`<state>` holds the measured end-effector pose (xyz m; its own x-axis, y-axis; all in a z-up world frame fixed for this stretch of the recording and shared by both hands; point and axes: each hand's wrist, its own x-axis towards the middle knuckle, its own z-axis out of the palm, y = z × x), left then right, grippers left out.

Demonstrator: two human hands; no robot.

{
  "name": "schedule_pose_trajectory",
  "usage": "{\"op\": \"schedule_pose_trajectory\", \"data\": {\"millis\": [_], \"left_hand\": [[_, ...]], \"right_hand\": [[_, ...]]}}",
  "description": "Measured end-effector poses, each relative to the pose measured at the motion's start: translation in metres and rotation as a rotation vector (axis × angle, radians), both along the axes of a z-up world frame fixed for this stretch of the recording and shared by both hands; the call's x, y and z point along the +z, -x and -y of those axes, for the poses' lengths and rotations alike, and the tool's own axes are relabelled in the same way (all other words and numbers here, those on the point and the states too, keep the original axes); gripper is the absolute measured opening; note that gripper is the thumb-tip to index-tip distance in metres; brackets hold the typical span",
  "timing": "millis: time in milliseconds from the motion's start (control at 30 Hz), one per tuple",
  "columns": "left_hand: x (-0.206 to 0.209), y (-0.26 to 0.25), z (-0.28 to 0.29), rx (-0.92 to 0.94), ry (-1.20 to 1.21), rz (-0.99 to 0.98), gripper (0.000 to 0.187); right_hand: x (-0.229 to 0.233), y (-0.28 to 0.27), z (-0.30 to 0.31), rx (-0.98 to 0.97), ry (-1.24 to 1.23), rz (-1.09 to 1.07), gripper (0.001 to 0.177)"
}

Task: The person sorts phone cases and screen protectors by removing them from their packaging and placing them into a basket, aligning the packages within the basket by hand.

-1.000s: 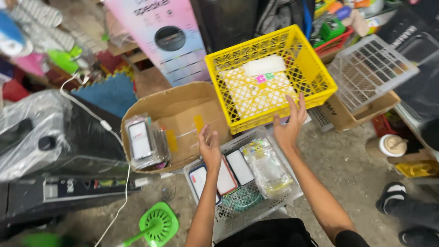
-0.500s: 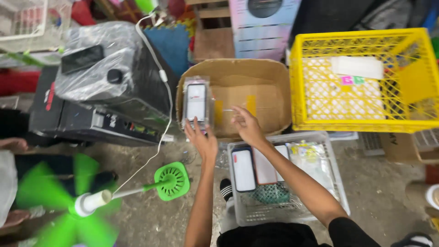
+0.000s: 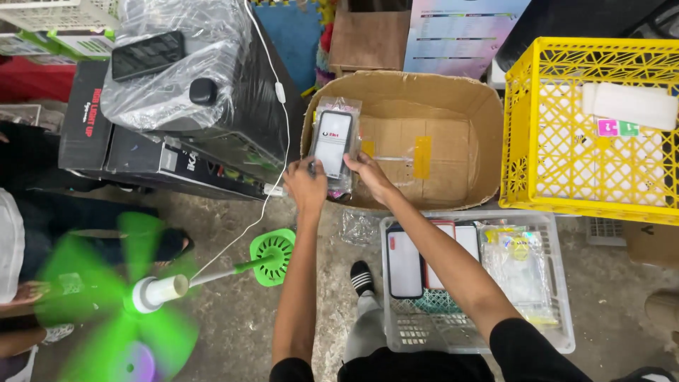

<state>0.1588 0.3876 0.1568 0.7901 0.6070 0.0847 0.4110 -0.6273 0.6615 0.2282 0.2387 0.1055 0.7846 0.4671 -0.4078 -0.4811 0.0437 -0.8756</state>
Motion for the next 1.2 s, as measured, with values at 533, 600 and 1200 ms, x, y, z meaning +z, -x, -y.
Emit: {"op": "schedule_pose_trajectory", "data": {"millis": [533,600,1200], "left_hand": [[-0.009,-0.053,-0.038,-0.285,0.445,-0.124,0.071],[-0.043,-0.064,-0.052,-0.263,0.713,-0.190,0.074],[-0.071,-0.077,-0.031,-0.196,0.921,-0.093,0.084]], "right_hand": [[-0.140,-0.051,0.010,-0.189,-0.066,-0.599,0.096],[-0.149,-0.058,0.005,-0.189,0.028,-0.510,0.073],[-0.206,-0.062,-0.037,-0.298,-0.065,-0.536,0.076]]}}
